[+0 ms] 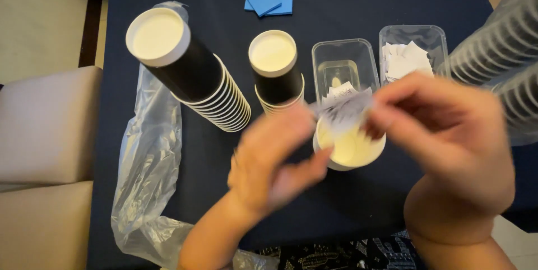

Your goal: Applying logo stickers to the sides of black paper cups at a workstation.

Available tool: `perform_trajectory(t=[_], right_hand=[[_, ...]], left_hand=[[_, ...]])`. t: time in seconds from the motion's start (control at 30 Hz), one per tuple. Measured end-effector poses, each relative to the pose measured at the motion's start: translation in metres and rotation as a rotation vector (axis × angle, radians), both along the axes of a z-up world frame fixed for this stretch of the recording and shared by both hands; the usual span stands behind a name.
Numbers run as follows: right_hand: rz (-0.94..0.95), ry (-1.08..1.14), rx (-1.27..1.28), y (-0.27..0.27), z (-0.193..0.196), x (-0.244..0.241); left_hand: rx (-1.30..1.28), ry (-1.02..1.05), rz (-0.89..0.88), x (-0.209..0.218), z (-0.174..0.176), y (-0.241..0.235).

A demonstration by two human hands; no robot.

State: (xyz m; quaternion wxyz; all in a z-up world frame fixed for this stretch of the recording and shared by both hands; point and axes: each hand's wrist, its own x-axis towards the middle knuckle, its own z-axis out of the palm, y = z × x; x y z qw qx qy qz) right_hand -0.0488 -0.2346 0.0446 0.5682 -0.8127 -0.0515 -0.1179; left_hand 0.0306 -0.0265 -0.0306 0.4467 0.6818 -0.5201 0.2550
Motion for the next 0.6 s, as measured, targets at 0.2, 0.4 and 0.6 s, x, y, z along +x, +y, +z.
perform_trajectory(t=[0.2, 0.4, 0.6], right_hand=[[-0.226, -0.340, -0.041, -0.003, -0.012, 0.046], [0.172, -0.242, -0.639, 0.021, -0.001, 0.132], [0.222, -0.054, -0.446, 0.024, -0.006, 0.146]], left_hand=[[-0.309, 0.145, 0.422, 0.047, -0.037, -0.029], [-0.271, 0.687, 0.445, 0.064, -0.058, -0.046], [-0.092, 1.061, 0.462, 0.081, -0.058, -0.041]])
